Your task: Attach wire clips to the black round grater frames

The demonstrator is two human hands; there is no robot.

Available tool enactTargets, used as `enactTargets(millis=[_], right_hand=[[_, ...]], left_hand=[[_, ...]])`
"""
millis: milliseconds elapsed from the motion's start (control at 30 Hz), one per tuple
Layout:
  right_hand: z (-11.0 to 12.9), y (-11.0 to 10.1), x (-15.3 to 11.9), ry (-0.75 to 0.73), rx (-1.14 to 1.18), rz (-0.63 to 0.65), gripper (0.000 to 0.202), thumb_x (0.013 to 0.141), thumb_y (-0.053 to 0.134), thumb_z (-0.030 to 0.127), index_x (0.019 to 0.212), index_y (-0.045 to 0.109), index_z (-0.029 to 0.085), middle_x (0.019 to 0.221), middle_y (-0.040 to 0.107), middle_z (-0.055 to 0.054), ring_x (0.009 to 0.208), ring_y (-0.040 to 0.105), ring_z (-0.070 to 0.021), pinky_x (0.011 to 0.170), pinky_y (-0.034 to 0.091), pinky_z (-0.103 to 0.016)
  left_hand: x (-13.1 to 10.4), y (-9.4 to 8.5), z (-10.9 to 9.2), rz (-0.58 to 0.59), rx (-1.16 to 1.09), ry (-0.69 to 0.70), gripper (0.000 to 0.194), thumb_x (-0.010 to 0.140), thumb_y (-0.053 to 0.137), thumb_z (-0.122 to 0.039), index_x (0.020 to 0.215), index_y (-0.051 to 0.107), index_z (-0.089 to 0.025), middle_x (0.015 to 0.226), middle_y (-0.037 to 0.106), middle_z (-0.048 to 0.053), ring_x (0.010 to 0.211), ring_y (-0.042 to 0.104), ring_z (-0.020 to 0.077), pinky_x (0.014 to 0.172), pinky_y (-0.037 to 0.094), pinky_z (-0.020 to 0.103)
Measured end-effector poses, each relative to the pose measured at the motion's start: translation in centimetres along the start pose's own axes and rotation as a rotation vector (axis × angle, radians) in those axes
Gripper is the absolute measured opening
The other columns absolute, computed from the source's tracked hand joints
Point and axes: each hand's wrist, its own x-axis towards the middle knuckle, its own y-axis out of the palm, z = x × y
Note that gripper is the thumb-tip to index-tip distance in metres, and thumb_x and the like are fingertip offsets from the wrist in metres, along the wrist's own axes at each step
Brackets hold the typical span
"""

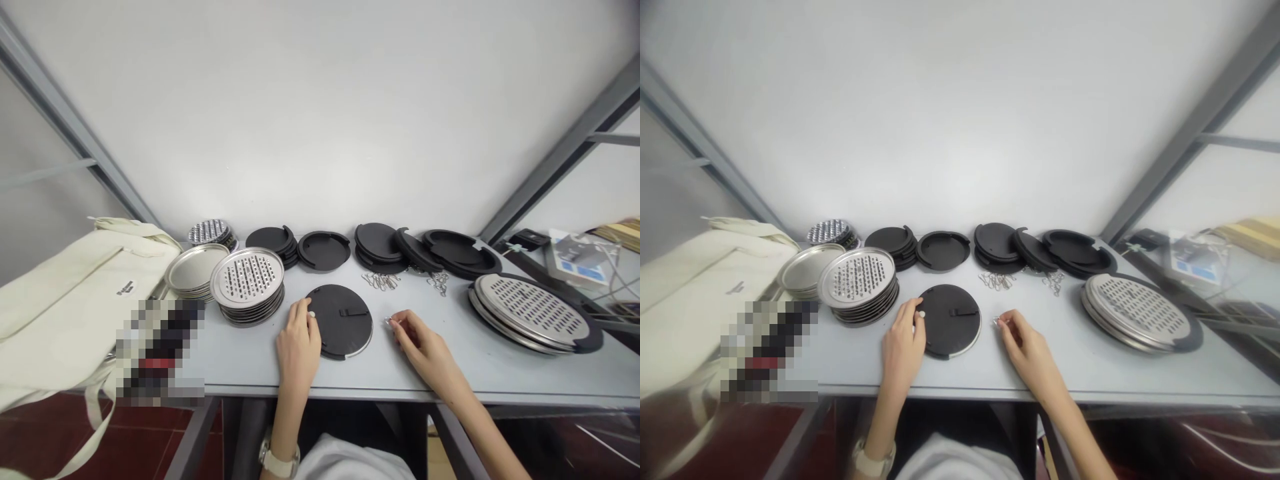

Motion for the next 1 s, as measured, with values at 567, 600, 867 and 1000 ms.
enactTargets(millis=[567, 600, 867, 1000], right_hand=[[4.6, 3.2, 1.5, -0.455, -0.016, 0.026, 0.027, 0.094, 0.033, 0.014, 0.105, 0.057, 0.021, 0.107, 0.058, -0.009, 0.103, 0.055, -0.0202, 0.090, 0.046, -0.036], [4.6, 3.5, 1.3, -0.473, -0.052, 0.036, 0.027, 0.095, 0.033, 0.015, 0.108, 0.057, 0.020, 0.110, 0.057, -0.010, 0.105, 0.054, -0.0209, 0.092, 0.046, -0.038], [3.8, 3.2, -1.0, -0.588, -0.344, 0.116, 0.070, 0.083, 0.059, 0.050, 0.140, 0.036, 0.017, 0.136, 0.046, -0.016, 0.124, 0.042, -0.0307, 0.099, 0.042, -0.047], [3.1, 2.7, -0.7, -0.551, -0.401, 0.042, 0.058, 0.084, 0.060, 0.042, 0.134, 0.045, 0.019, 0.131, 0.050, -0.015, 0.120, 0.046, -0.0301, 0.096, 0.045, -0.047]], left_hand=[[-0.1, 0.3, 0.4, -0.007, -0.107, 0.117, 0.026, 0.092, 0.039, -0.016, 0.109, 0.057, -0.024, 0.110, 0.064, 0.003, 0.096, 0.063, 0.0193, 0.080, 0.047, 0.029], [-0.1, 0.3, 0.4, 0.000, -0.117, 0.123, 0.026, 0.092, 0.039, -0.015, 0.108, 0.057, -0.024, 0.109, 0.064, 0.003, 0.096, 0.063, 0.0192, 0.081, 0.047, 0.029], [-0.3, 0.3, 0.7, 0.019, -0.151, 0.205, 0.025, 0.089, 0.040, -0.013, 0.101, 0.060, -0.023, 0.101, 0.066, 0.002, 0.093, 0.063, 0.0188, 0.083, 0.047, 0.030], [-0.6, 0.3, 0.6, 0.073, -0.161, 0.322, 0.024, 0.090, 0.042, -0.017, 0.106, 0.058, -0.024, 0.098, 0.067, 0.003, 0.090, 0.064, 0.0188, 0.081, 0.048, 0.029]])
